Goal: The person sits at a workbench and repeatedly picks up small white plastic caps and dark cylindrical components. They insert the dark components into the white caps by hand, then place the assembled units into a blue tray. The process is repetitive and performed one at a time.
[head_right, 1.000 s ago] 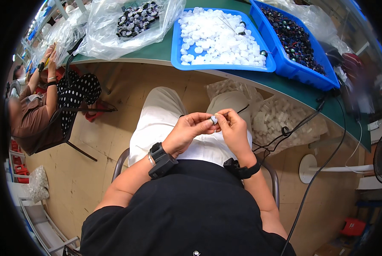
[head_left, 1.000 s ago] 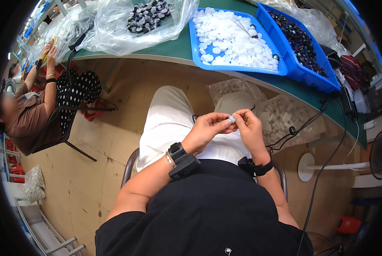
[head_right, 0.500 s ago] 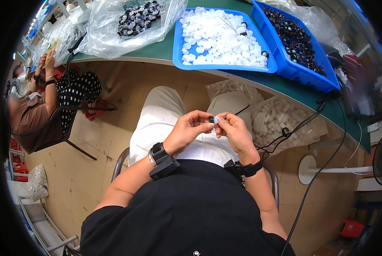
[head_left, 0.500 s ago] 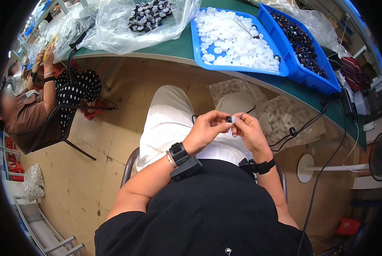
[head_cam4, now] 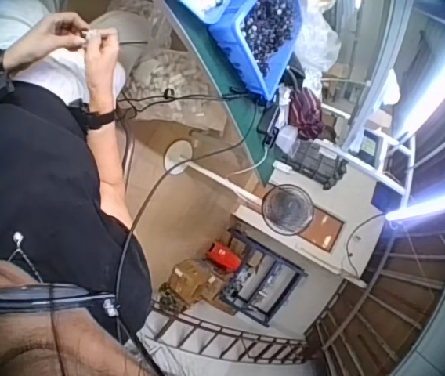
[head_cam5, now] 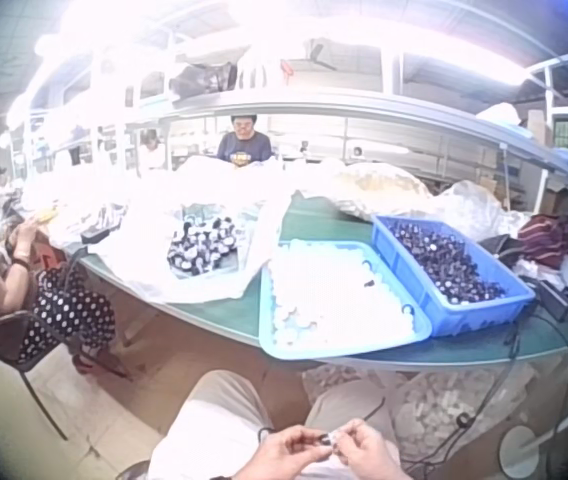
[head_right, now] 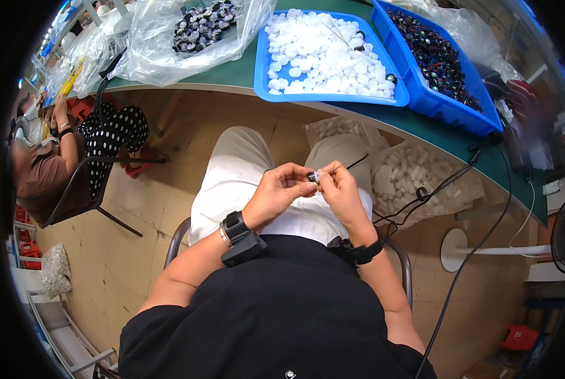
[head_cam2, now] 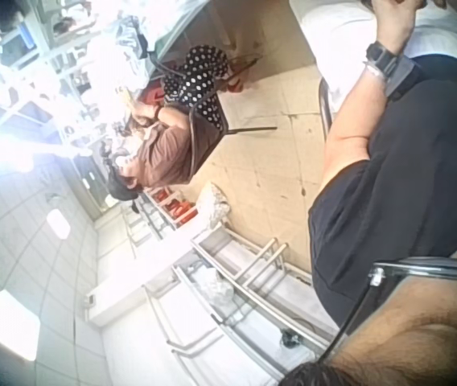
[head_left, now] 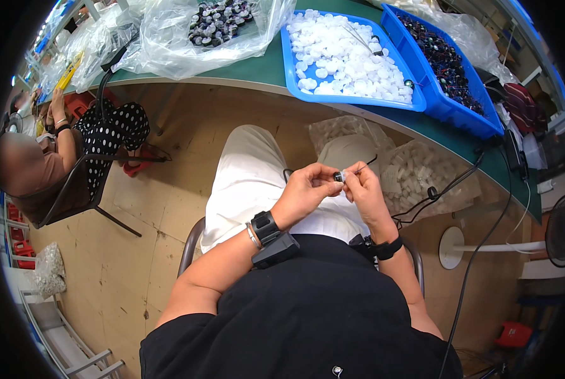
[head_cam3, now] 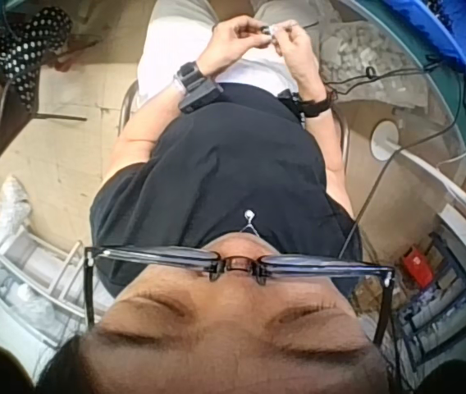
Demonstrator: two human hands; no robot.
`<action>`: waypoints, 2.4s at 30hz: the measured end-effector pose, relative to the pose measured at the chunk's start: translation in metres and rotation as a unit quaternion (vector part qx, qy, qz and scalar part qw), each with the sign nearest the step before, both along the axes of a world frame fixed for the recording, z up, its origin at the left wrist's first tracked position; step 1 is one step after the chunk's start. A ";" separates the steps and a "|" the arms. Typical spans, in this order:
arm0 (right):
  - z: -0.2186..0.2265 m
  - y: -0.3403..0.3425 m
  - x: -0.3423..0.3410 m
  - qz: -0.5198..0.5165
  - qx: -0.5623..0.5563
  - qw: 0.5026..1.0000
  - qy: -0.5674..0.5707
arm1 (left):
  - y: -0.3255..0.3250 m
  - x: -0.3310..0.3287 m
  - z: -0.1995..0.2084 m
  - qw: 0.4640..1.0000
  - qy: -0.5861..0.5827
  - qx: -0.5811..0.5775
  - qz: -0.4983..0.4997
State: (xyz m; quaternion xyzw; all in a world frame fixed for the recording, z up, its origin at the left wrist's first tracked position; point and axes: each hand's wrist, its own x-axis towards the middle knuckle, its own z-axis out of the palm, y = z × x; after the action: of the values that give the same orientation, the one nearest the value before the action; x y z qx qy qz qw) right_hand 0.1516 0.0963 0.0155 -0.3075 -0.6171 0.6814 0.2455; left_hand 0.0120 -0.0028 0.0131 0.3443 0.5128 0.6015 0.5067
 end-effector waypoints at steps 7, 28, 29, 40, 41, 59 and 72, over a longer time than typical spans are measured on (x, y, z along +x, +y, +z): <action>0.002 -0.006 -0.005 -0.021 0.103 0.995 0.001 | 0.001 0.005 -0.005 0.993 -0.116 0.017 0.006; 0.025 -0.007 -0.006 -0.026 0.585 0.809 -0.050 | 0.001 -0.002 0.001 0.900 -0.426 -0.068 -0.068; 0.025 -0.006 -0.005 -0.023 0.606 0.794 -0.043 | 0.001 -0.002 0.001 0.895 -0.435 -0.072 -0.071; 0.018 -0.007 -0.005 -0.027 0.617 0.786 -0.025 | 0.001 -0.002 0.000 0.871 -0.474 -0.085 -0.093; 0.019 -0.009 -0.005 -0.027 0.609 0.792 -0.032 | 0.000 -0.002 -0.001 0.873 -0.472 -0.084 -0.092; 0.134 0.070 -0.036 -0.087 0.438 0.894 0.019 | 0.024 -0.102 0.114 0.945 -0.259 0.197 -0.038; 0.136 0.209 -0.095 0.054 0.462 0.841 -0.276 | 0.081 -0.145 0.122 0.967 0.225 0.106 0.059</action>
State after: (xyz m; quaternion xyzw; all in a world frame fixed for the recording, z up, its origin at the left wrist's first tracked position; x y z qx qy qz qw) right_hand 0.0566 0.3055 0.1513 -0.2996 -0.9183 0.2169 0.1414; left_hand -0.1326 0.0780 0.1351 0.4919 0.5664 0.5880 0.3025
